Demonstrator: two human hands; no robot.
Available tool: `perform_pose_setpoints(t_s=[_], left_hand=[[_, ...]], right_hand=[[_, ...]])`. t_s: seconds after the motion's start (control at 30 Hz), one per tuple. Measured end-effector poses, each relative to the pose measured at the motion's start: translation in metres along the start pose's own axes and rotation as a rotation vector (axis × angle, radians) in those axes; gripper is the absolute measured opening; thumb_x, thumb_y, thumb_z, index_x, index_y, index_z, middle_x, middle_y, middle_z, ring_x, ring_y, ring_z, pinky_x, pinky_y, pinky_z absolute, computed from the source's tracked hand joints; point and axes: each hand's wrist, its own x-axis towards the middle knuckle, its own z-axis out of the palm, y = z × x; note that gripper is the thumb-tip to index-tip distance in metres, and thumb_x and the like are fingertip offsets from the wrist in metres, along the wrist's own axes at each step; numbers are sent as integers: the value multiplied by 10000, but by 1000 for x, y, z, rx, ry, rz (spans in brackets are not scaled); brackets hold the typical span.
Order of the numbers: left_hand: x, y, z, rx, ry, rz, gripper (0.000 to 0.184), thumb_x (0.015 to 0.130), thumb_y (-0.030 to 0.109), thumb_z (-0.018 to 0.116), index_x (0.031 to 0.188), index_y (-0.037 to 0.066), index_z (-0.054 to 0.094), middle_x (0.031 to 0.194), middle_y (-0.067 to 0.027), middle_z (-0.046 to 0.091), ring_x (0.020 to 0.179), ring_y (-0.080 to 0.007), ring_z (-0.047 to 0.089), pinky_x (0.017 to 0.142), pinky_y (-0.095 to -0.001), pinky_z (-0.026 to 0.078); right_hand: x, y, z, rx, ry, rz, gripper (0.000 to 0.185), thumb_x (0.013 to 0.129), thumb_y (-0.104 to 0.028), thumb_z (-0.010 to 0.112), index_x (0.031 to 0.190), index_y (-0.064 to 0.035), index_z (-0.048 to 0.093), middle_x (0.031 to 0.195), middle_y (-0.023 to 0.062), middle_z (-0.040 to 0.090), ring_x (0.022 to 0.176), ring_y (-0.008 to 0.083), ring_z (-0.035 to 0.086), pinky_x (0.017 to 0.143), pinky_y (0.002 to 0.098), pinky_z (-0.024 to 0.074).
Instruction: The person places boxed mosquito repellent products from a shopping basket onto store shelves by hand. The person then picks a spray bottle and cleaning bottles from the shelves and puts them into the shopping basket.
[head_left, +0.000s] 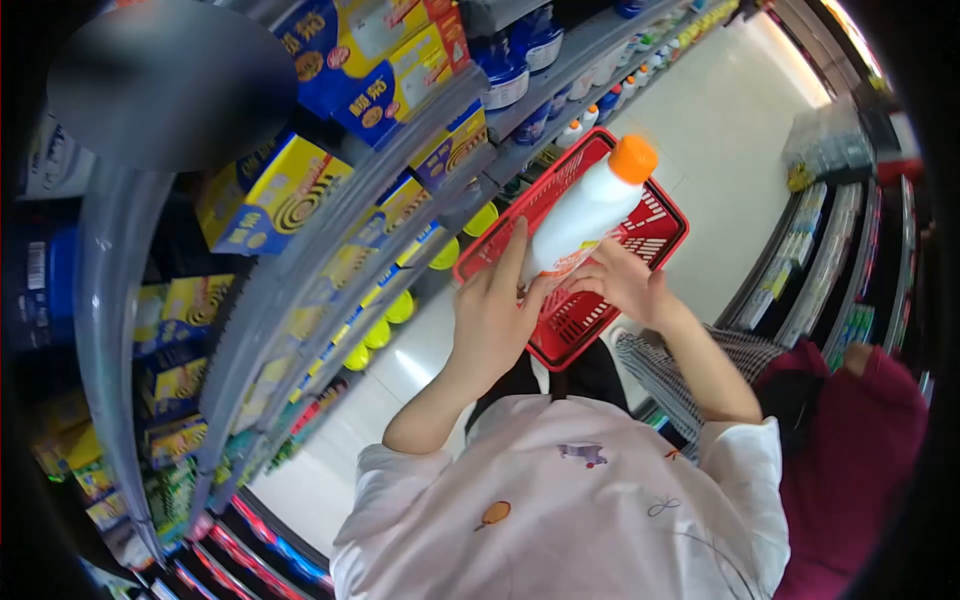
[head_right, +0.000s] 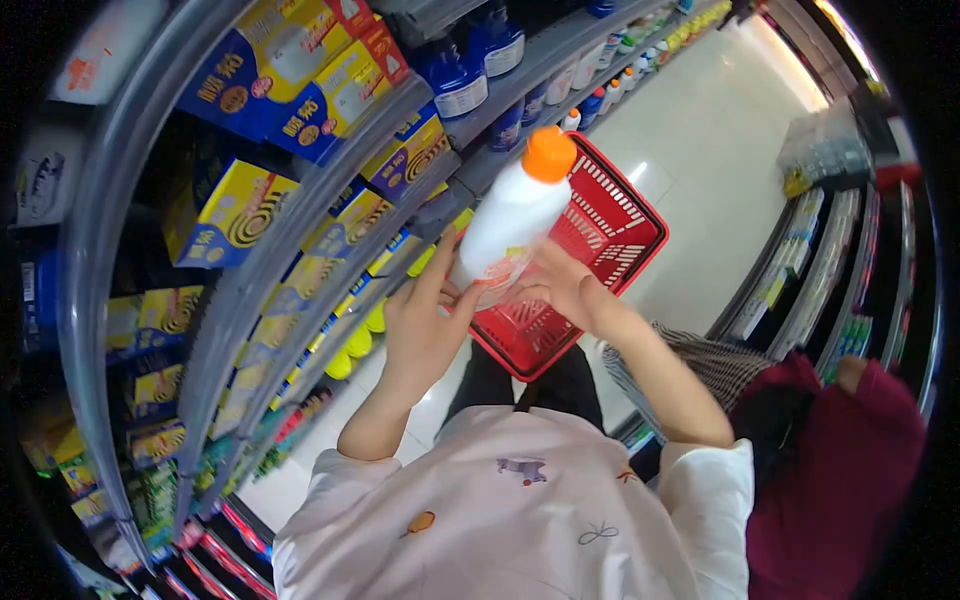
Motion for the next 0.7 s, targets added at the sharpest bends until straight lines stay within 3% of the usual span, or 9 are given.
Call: perform_pose_setpoints(t_s=[0.07,0.13,0.17,0.27,0.3,0.4,0.53,0.67,0.7], left_hand=[[1,-19,33,-73,-19,-131,671,746,126,702,1333,31,393,745,-146,612,673,-249,636,597,-354,503],[-1,-38,66,-96,-17,-207,630,732,70,680,1305,72,420,831,-189,627,759,-328,643,648,-406,521],[-3,-51,84,-83,-10,-201,617,729,54,673,1294,81,428,851,-196,628,773,-346,638,661,-417,523],[-16,-86,138,-153,6,-268,569,698,5,663,1227,84,467,997,-223,605,904,-395,604,757,-431,515],[-22,-96,157,-173,33,-270,577,685,9,677,1220,77,473,1010,-219,603,930,-391,599,777,-419,507],[-31,-119,202,-254,72,-310,579,677,14,687,1209,72,466,1149,-231,542,1049,-402,546,854,-417,483],[-21,-162,259,-255,135,-405,610,681,1,681,1232,87,435,1204,-247,504,1061,-412,532,856,-430,491],[-5,-212,299,-248,228,-464,589,698,2,655,1236,86,430,1184,-249,510,1016,-414,555,812,-429,501],[0,-221,304,-232,232,-480,583,702,0,646,1237,87,431,1178,-248,514,1008,-414,559,802,-428,502]], right_hand=[[-2,23,-25,-52,50,88,1059,712,-782,444,1388,0,216,1317,151,420,1169,232,449,988,377,347],[-4,45,-45,-141,104,152,1064,705,-788,440,1388,-3,215,1322,154,412,1186,233,435,1010,381,322],[-3,49,-53,-103,62,200,1033,741,-761,424,1398,-2,185,1367,162,358,1252,250,373,1053,389,265],[-10,92,-86,121,176,227,977,796,-711,401,1411,2,142,1420,159,280,1311,259,293,1082,399,215],[-6,96,-94,165,192,345,839,881,-569,415,1420,1,116,1453,140,213,1336,250,246,1096,386,183],[-17,156,-152,-54,143,414,702,913,-334,455,1427,1,112,1497,130,51,1383,247,88,1108,359,125],[13,185,-184,191,286,537,742,855,-203,530,1419,29,106,1487,137,57,1372,222,123,1087,330,204],[47,239,-227,289,316,586,737,828,-129,528,1413,37,111,1439,154,202,1318,222,257,1058,329,261],[56,246,-232,308,345,569,684,818,-105,528,1386,34,175,1341,144,349,1231,225,386,1009,331,338]])
